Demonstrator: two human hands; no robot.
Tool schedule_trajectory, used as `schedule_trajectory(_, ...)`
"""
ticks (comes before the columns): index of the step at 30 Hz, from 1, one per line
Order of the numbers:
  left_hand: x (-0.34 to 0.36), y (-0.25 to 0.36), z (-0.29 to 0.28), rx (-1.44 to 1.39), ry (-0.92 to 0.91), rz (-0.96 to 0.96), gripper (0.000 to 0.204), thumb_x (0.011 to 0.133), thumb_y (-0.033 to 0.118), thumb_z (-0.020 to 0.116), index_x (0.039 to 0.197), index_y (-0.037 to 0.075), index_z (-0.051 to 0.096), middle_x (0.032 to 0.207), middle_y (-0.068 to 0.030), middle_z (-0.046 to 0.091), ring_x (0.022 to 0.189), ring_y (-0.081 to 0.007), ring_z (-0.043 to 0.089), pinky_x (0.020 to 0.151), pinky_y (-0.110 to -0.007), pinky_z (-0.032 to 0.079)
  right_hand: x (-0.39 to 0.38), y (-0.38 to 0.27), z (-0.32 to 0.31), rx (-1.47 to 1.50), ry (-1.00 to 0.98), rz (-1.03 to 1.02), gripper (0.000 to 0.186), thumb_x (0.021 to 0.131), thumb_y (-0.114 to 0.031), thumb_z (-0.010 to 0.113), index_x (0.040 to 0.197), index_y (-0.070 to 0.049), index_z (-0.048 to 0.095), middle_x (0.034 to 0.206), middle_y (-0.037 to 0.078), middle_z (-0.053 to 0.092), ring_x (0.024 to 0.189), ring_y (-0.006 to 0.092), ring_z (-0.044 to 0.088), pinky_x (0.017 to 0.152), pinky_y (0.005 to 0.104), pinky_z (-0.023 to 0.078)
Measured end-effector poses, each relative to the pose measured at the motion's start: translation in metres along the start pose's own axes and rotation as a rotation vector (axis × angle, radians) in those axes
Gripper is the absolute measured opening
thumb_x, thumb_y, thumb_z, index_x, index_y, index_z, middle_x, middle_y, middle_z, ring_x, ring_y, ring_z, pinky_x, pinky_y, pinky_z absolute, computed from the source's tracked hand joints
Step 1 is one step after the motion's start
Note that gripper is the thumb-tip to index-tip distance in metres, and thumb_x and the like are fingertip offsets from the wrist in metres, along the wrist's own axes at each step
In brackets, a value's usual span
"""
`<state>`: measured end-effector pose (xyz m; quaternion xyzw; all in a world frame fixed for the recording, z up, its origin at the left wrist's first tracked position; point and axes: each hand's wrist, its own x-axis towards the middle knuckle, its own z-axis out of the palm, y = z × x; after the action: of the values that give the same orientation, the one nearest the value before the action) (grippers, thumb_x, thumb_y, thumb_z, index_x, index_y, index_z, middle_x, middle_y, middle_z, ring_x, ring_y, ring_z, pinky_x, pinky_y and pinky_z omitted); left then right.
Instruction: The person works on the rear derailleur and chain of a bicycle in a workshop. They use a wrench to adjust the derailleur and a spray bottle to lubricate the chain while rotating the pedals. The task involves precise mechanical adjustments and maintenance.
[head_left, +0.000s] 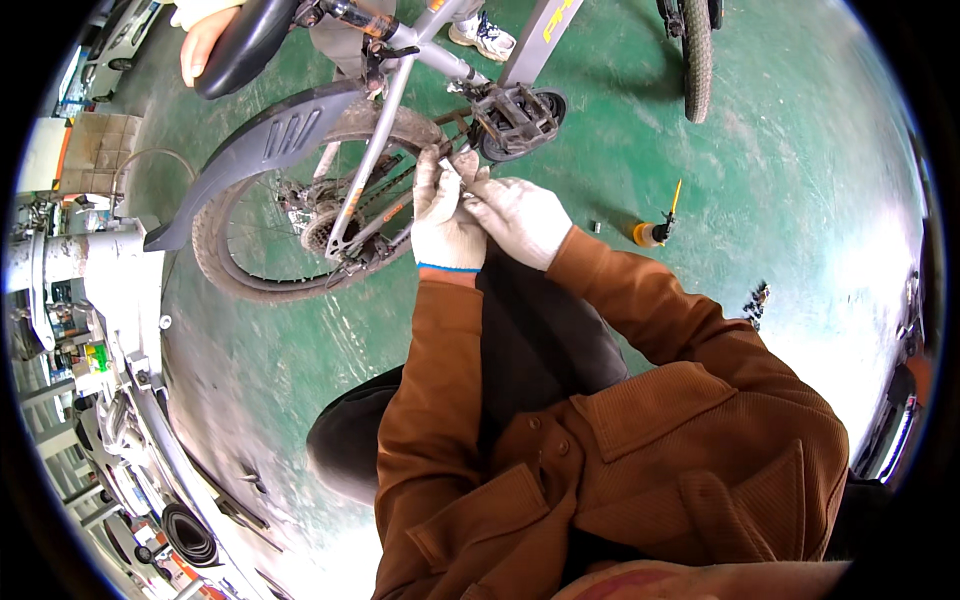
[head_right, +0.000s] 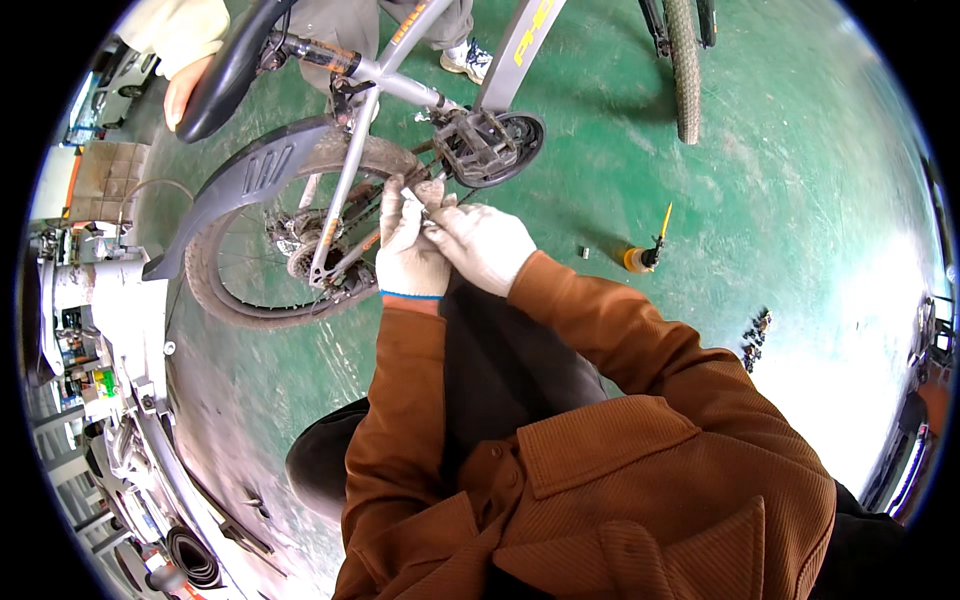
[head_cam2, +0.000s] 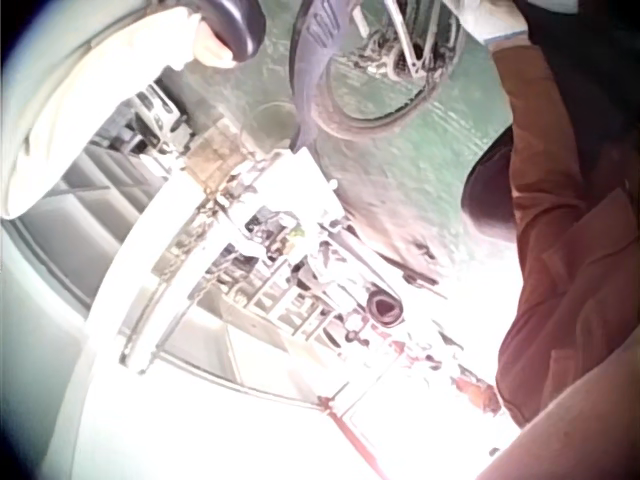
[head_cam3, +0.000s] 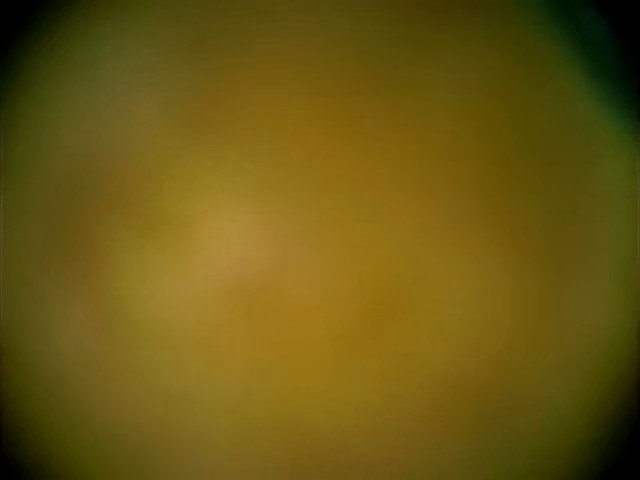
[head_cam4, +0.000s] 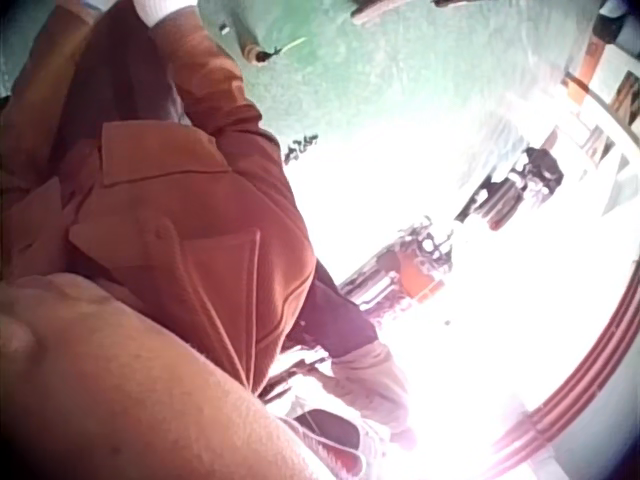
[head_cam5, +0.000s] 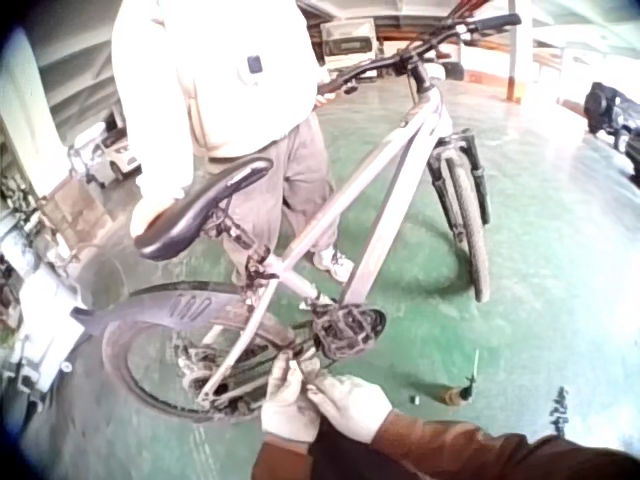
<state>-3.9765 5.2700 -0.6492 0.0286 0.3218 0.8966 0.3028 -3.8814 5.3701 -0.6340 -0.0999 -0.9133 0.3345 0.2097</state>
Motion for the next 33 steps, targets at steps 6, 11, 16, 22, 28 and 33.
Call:
schedule_trajectory(6, 0.001, 0.01, 0.018, -0.1, -0.017, 0.165, 0.049, 0.103, 0.004, 0.061, 0.149, 0.01, 0.047, 0.123, -0.0139, 0.064, 0.113, -0.0269, 0.064, 0.103, -0.046, 0.054, 0.015, -0.007, 0.01, 0.075, 0.068, -0.02, 0.029, 0.103, -0.03, 0.056, 0.118, -0.008, 0.068, 0.099, 0.02, 0.073, 0.09, 0.0405, 0.07, 0.081, 0.0499, 0.057)
schedule_trajectory(11, 0.007, 0.011, -0.007, -0.106, -0.153, 0.136, 0.044, 0.109, 0.015, 0.055, 0.151, 0.014, 0.044, 0.139, -0.0122, 0.061, 0.127, -0.0314, 0.061, 0.111, -0.055, 0.048, 0.018, -0.015, 0.007, 0.084, 0.062, -0.01, 0.029, 0.104, -0.029, 0.055, 0.12, -0.009, 0.067, 0.098, 0.02, 0.073, 0.088, 0.0402, 0.07, 0.079, 0.05, 0.057)
schedule_trajectory(16, 0.003, 0.01, 0.011, -0.156, -0.03, 0.091, 0.039, 0.105, 0.012, 0.06, 0.143, 0.008, 0.052, 0.128, -0.0111, 0.064, 0.116, -0.0256, 0.063, 0.106, -0.047, 0.051, 0.019, -0.008, 0.008, 0.1, 0.058, -0.006, 0.028, 0.104, -0.029, 0.055, 0.119, -0.008, 0.067, 0.097, 0.02, 0.073, 0.088, 0.0405, 0.07, 0.079, 0.0502, 0.056)
schedule_trajectory(22, 0.007, 0.016, 0.005, -0.105, -0.135, 0.153, 0.04, 0.106, 0.013, 0.059, 0.144, 0.007, 0.05, 0.12, -0.0105, 0.065, 0.111, -0.0261, 0.064, 0.105, -0.048, 0.053, 0.025, -0.01, 0.009, 0.212, 0.069, -0.037, 0.029, 0.104, -0.03, 0.055, 0.115, -0.007, 0.068, 0.097, 0.022, 0.073, 0.09, 0.0421, 0.069, 0.08, 0.0507, 0.056)
schedule_trajectory(28, 0.003, 0.027, 0.02, 0.021, -0.122, 0.287, 0.046, 0.106, 0.009, 0.057, 0.15, 0.01, 0.043, 0.114, -0.015, 0.066, 0.106, -0.0312, 0.067, 0.1, -0.049, 0.055, 0.035, -0.031, -0.005, 0.137, 0.039, -0.01, 0.031, 0.104, -0.03, 0.055, 0.116, -0.004, 0.068, 0.099, 0.023, 0.072, 0.092, 0.0428, 0.069, 0.08, 0.0506, 0.056)
schedule_trajectory(33, -0.004, 0.045, 0.031, 0.141, -0.091, 0.262, 0.043, 0.104, 0.001, 0.056, 0.147, 0.002, 0.049, 0.115, -0.0139, 0.067, 0.104, -0.0243, 0.067, 0.09, -0.037, 0.055, 0.038, -0.035, -0.015, 0.131, 0.028, -0.051, 0.029, 0.103, -0.026, 0.058, 0.118, -0.003, 0.067, 0.099, 0.023, 0.071, 0.092, 0.0435, 0.069, 0.081, 0.049, 0.056)
